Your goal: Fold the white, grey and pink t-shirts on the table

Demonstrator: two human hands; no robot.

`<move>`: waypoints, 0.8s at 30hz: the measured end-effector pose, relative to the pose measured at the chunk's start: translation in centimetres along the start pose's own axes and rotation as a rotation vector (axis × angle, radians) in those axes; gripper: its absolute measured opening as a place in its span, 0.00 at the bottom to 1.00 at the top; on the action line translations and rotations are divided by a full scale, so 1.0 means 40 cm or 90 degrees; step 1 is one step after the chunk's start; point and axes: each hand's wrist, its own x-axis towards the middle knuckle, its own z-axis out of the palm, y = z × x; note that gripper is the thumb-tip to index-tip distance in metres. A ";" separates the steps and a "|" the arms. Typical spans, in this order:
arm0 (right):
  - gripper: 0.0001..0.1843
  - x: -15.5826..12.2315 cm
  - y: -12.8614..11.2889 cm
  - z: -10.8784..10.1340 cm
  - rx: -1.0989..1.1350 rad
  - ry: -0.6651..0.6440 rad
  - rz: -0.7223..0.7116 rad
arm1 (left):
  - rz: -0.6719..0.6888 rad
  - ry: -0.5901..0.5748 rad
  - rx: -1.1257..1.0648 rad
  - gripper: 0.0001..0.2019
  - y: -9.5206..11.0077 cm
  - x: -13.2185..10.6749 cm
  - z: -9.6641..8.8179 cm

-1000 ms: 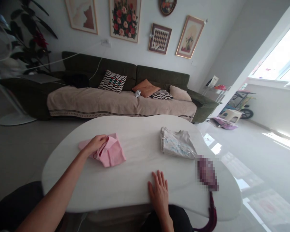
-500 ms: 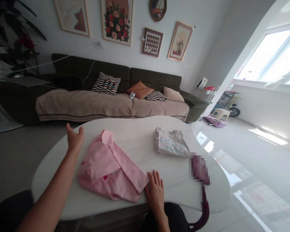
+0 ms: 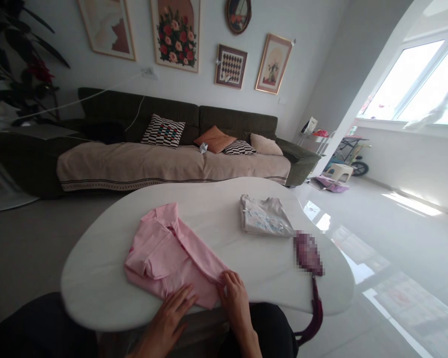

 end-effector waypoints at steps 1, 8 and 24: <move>0.13 0.002 -0.012 0.000 0.021 0.014 0.030 | 0.015 -0.007 0.017 0.25 -0.011 -0.014 0.004; 0.17 0.028 -0.123 -0.088 0.672 0.106 0.285 | 0.130 -0.106 0.078 0.27 -0.099 -0.246 -0.024; 0.14 -0.161 -0.208 -0.296 0.676 0.368 0.290 | 0.012 -0.105 -0.196 0.15 -0.003 -0.257 -0.252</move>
